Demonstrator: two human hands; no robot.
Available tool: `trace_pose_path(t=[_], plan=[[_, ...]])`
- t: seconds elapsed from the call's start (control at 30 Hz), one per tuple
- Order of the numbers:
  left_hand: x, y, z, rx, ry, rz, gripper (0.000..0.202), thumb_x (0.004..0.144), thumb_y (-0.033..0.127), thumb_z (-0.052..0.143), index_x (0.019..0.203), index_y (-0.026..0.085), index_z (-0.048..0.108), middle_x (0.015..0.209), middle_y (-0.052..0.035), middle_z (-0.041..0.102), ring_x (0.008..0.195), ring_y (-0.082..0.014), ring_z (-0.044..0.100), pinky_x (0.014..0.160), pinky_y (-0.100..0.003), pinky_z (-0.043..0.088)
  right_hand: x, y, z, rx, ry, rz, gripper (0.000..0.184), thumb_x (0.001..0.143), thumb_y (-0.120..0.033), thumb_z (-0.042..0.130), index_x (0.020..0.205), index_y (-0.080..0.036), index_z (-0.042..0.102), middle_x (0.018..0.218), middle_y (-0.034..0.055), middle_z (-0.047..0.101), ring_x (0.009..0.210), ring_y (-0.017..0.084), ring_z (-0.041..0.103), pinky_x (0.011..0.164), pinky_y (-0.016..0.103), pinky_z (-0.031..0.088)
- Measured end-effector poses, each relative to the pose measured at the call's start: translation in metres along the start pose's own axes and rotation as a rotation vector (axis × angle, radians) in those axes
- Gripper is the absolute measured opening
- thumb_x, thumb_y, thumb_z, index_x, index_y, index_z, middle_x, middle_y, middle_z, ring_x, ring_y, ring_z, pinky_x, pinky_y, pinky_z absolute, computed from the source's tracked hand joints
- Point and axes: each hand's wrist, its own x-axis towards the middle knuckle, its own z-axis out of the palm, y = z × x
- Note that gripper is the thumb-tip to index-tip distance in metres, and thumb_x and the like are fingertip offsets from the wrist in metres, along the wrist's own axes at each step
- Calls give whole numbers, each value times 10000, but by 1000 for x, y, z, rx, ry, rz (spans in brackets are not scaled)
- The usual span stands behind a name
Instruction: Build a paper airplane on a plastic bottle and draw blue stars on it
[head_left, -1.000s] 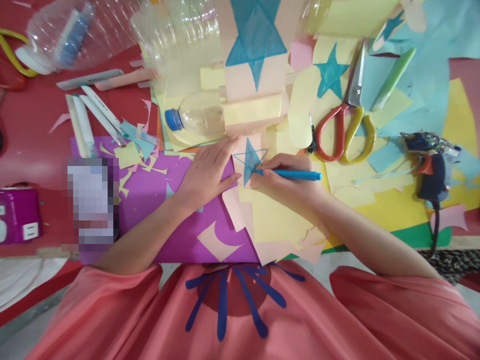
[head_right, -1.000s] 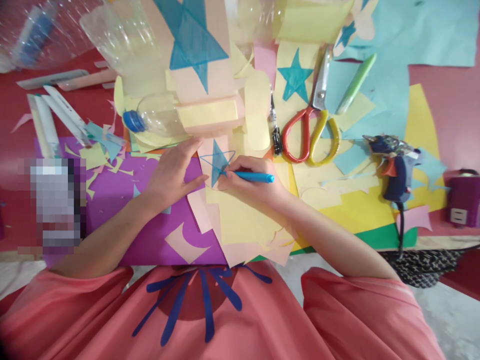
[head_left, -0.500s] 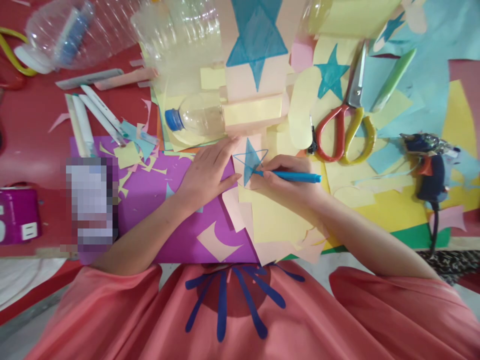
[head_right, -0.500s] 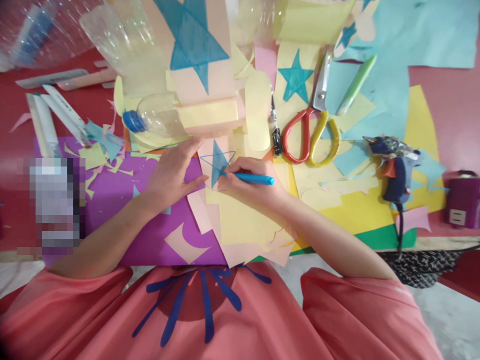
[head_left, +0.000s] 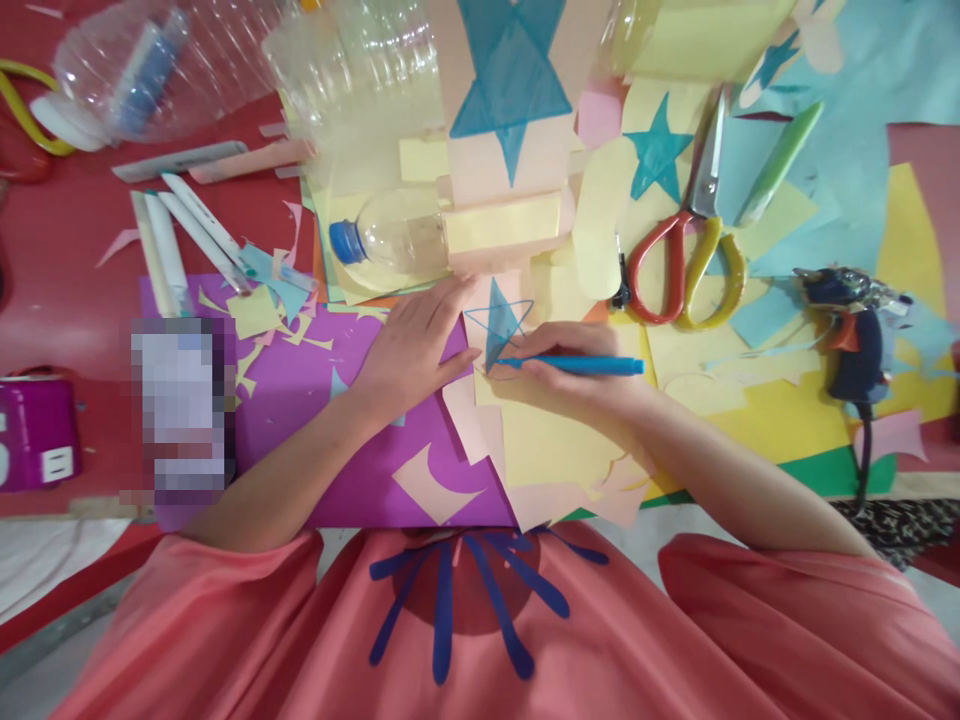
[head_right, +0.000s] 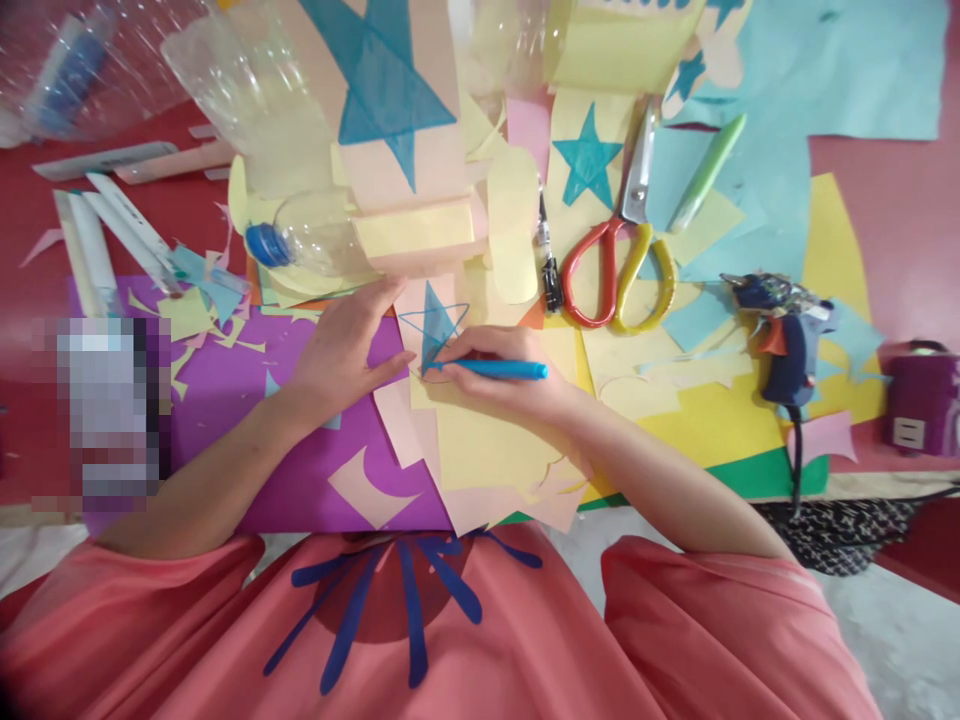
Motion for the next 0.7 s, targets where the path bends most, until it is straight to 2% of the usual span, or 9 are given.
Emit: trace_pose_path(t=[0.07, 0.17, 0.37, 0.57, 0.7], plan=[[0, 0, 0, 2, -2, -2, 637, 943, 361, 546, 1498, 190, 286, 1534, -149, 438, 1428, -296, 420, 1133, -473, 391, 3, 0, -4, 29, 105, 103, 178, 850, -350, 661, 773, -190, 679, 738, 19, 727, 668, 127, 686, 604, 234, 551], [-1, -2, 1, 7, 9, 16, 631, 944, 344, 551, 1495, 185, 289, 1529, -156, 443, 1416, -296, 436, 1124, -476, 399, 8, 2, -10, -20, 177, 134, 236, 831, -403, 684, 743, -186, 658, 686, 8, 685, 622, 115, 641, 566, 236, 517], [-1, -2, 0, 5, 12, 21, 634, 954, 393, 541, 1500, 194, 288, 1538, -151, 432, 1426, -289, 422, 1126, -460, 397, 11, 4, -9, 5, 118, 162, 305, 801, -441, 694, 677, -171, 626, 633, 10, 650, 562, 99, 574, 503, 225, 454], [0, 1, -2, 10, 1, 10, 614, 958, 381, 530, 1492, 181, 302, 1525, -150, 448, 1421, -282, 430, 1125, -448, 398, 9, 1, -6, 27, 139, 237, 242, 765, -363, 708, 659, -165, 618, 616, 1, 630, 558, 93, 544, 498, 222, 432], [-1, -1, 0, 5, 14, 21, 636, 959, 404, 529, 1502, 183, 281, 1530, -161, 437, 1427, -291, 420, 1128, -455, 392, 9, 1, -7, 57, 102, 238, 222, 762, -348, 701, 668, -158, 634, 650, 14, 652, 579, 100, 559, 505, 225, 435]])
